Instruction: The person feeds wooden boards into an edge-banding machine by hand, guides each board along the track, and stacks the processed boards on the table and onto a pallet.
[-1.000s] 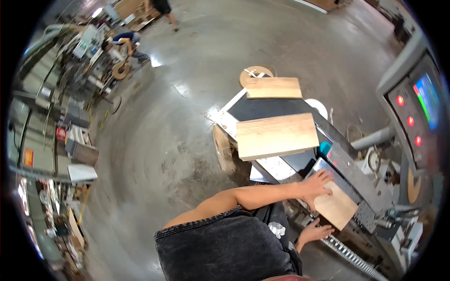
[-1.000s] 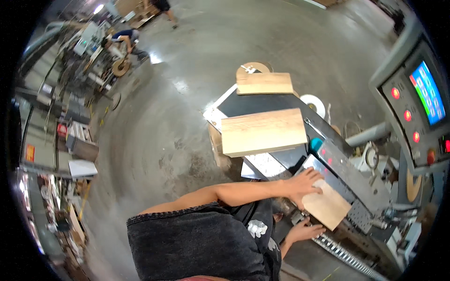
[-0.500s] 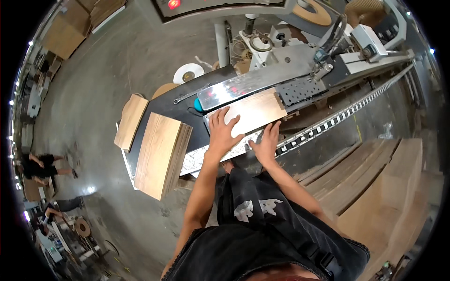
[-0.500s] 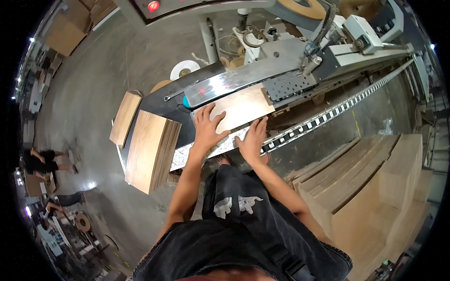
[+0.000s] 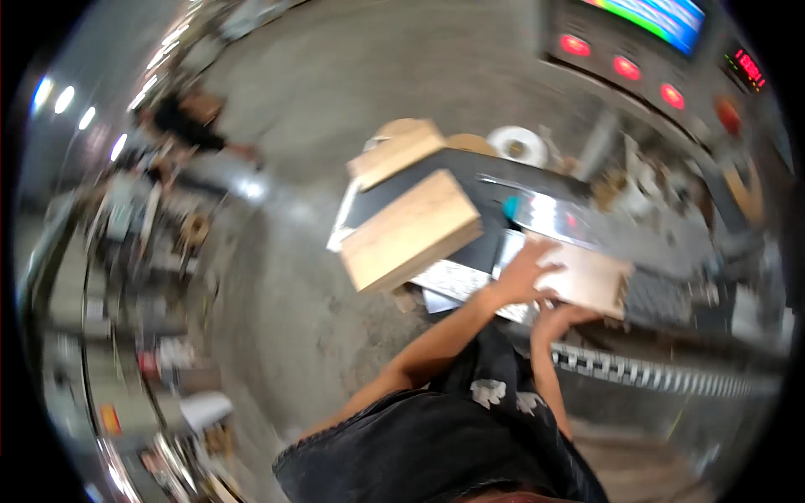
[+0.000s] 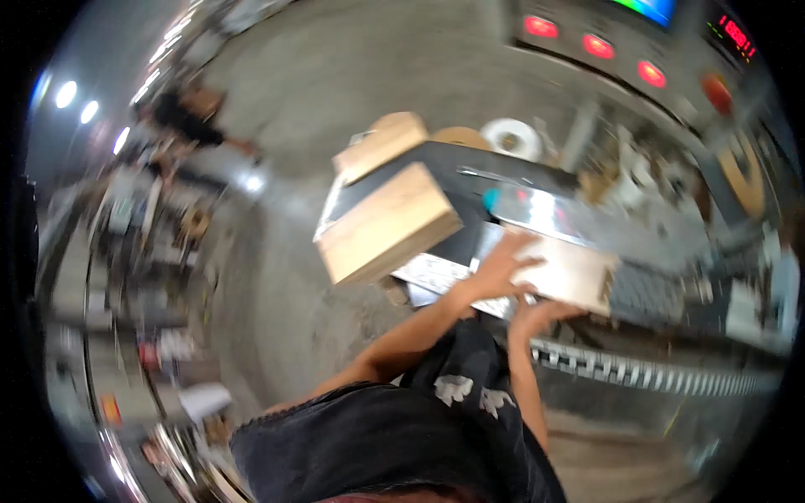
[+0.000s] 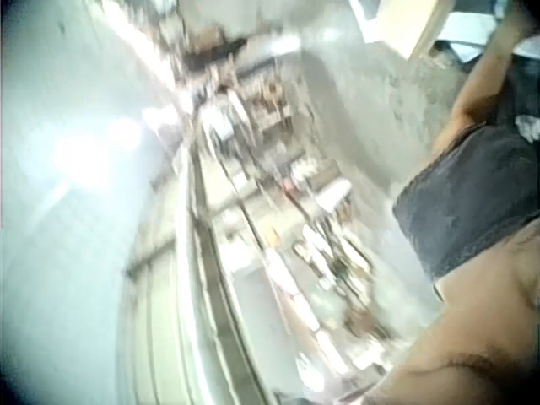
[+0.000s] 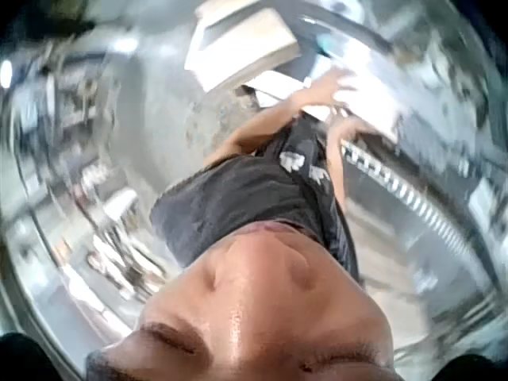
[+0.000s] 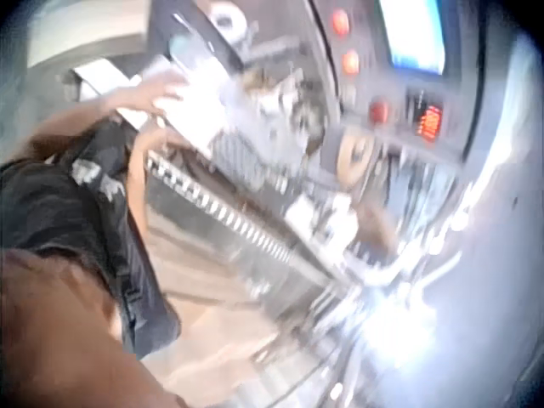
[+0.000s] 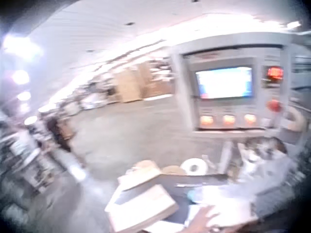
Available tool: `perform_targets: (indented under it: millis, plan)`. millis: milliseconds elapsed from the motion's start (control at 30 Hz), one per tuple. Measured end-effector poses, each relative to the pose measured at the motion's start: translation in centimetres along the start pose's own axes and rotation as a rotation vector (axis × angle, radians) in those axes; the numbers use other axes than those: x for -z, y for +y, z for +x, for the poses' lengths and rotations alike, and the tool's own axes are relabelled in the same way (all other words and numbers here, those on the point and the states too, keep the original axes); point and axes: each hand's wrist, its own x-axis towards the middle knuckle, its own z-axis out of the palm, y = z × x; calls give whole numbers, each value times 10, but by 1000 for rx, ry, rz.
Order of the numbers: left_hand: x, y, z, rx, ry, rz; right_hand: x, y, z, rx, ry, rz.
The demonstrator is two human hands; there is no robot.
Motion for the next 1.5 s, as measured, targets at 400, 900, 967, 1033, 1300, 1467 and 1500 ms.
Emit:
perform_targets:
  millis: [400,900,967,1033,1300,1467,1500]
  plan:
    - [9,41,-9,251,-126,110,59,-12,38,-245,-161,137]
    - [-30,44,-6,357,-36,280,122,76,102,-114,-39,159]
    - [-33,42,-7,347,-17,276,131,79,108,-119,-22,179]
    - [-35,42,-8,357,-24,268,143,82,117,-137,-24,123]
    - [-35,40,-11,362,-56,330,175,177,166,-195,19,-136]
    - [-34,40,-12,371,-61,319,202,204,191,-244,3,-420]
    - [-34,38,-13,367,-61,322,205,213,194,-236,2,-409]
